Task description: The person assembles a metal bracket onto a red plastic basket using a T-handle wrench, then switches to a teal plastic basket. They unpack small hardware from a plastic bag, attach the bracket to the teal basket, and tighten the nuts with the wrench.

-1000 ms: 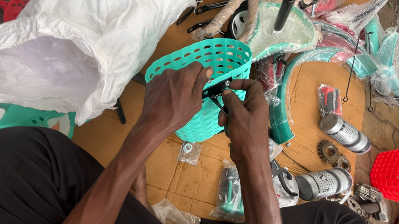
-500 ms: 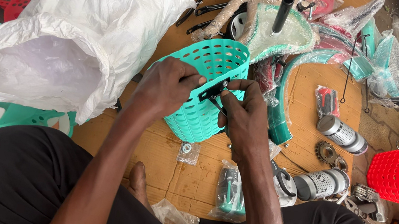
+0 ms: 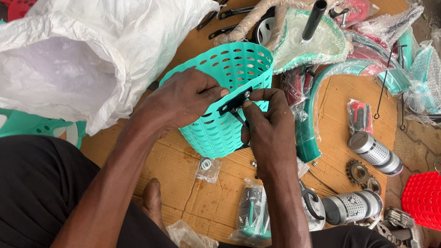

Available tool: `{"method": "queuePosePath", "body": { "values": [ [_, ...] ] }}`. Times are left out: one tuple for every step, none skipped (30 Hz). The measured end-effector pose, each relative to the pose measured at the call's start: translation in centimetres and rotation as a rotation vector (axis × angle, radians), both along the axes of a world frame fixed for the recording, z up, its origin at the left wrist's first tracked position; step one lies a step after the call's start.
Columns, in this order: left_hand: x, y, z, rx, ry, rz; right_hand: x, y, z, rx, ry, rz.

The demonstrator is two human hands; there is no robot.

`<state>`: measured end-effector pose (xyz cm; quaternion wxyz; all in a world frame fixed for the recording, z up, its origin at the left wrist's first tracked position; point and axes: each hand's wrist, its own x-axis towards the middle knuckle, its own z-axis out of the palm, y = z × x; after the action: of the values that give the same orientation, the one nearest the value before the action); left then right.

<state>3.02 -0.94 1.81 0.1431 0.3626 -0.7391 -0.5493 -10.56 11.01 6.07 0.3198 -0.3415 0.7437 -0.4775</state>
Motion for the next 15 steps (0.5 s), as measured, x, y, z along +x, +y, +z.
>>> {"method": "queuePosePath", "body": {
  "values": [
    [0.0,0.0,0.0,-0.035,0.011,-0.013,-0.1,0.1,-0.1,-0.008,-0.002,0.004],
    [0.1,0.0,0.1,-0.074,0.024,-0.025,-0.2,0.1,-0.2,-0.021,-0.003,0.007],
    [0.3,0.0,0.2,-0.032,0.033,-0.026,-0.3,0.1,-0.3,-0.024,0.005,0.005],
    [0.5,0.1,0.4,0.011,0.040,-0.026,-0.4,0.1,-0.4,-0.025,0.010,0.003],
    [0.6,0.2,0.6,0.052,0.047,-0.029,-0.6,0.1,-0.5,-0.029,0.016,-0.001],
    [0.8,0.3,0.8,-0.059,0.119,-0.089,-0.8,0.0,-0.5,-0.048,-0.032,-0.007],
    [1.1,0.4,1.1,-0.168,0.189,-0.147,-1.0,0.0,-0.6,-0.064,-0.081,-0.010],
    [1.2,0.7,1.3,-0.277,0.260,-0.206,-1.1,0.0,-0.7,-0.080,-0.128,-0.014],
    [1.0,1.0,1.6,-0.297,0.182,-0.162,-1.3,0.0,-0.7,-0.082,-0.165,-0.021],
    [0.8,1.4,1.8,-0.317,0.102,-0.118,-1.5,-0.1,-0.7,-0.084,-0.203,-0.029],
    [0.5,1.7,2.0,-0.336,0.021,-0.076,-1.6,0.0,-0.8,-0.086,-0.243,-0.039],
    [0.4,1.9,2.2,-0.316,0.001,-0.069,-1.6,0.0,-0.8,-0.081,-0.250,-0.048],
    [0.3,2.1,2.3,-0.297,-0.020,-0.063,-1.7,0.0,-0.9,-0.076,-0.257,-0.057],
    [0.2,2.3,2.4,-0.275,-0.040,-0.054,-1.7,0.1,-0.9,-0.069,-0.263,-0.065],
    [0.1,2.5,2.4,-0.309,-0.048,-0.049,-1.7,0.2,-1.0,-0.083,-0.259,-0.072]
  ]
}}
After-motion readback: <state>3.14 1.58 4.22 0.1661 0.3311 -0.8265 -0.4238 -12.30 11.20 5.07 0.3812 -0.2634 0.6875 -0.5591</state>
